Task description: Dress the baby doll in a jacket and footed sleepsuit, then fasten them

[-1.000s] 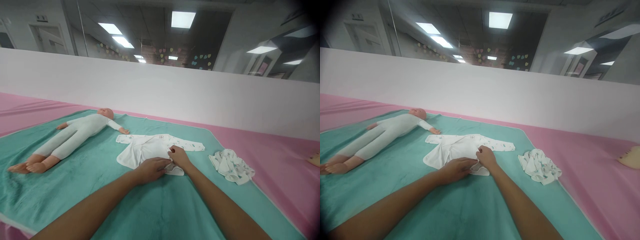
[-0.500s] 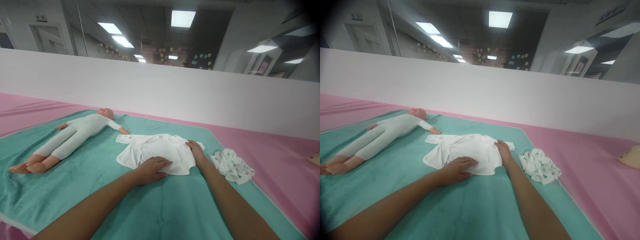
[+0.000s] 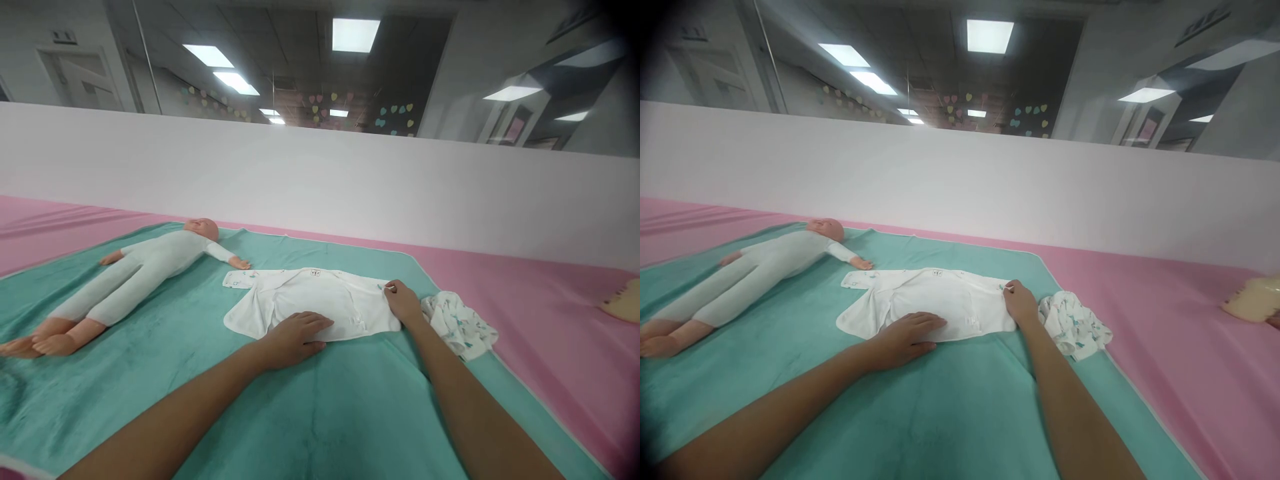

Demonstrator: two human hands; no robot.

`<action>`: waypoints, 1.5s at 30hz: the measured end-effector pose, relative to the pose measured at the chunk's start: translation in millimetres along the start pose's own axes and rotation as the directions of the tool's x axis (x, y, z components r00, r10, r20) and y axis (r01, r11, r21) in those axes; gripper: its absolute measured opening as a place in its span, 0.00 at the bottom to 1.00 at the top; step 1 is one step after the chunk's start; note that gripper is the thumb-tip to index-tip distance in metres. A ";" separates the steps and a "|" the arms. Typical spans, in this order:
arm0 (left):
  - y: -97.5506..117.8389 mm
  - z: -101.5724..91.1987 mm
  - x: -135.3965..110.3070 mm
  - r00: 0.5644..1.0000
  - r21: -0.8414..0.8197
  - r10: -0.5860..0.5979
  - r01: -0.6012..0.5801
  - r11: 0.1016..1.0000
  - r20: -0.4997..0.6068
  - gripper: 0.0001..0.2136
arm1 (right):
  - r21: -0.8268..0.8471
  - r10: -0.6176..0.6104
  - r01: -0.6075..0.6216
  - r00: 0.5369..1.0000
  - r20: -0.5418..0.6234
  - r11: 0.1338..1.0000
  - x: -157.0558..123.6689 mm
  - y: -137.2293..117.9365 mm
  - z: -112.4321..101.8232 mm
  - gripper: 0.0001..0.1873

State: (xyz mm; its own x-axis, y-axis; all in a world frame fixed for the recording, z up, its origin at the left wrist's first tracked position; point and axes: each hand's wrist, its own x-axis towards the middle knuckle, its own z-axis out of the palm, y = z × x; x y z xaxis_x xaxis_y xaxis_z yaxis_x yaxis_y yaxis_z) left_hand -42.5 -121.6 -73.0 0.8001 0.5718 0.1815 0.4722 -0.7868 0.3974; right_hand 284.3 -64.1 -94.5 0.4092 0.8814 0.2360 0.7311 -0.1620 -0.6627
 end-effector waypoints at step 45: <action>-69.7 29.9 193.4 0.792 -0.223 -0.558 0.513 0.829 -0.248 0.09 | -0.435 -0.314 0.362 0.932 0.182 0.824 -98.6 -58.8 28.1 0.07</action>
State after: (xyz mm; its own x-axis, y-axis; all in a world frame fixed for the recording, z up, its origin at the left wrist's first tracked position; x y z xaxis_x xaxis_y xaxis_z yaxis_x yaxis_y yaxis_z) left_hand 90.4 36.9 -92.5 0.2788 0.9493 0.1453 0.7196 -0.3067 0.6229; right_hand 185.6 -129.0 -98.8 0.0528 0.9528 0.2989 0.9884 -0.0072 -0.1517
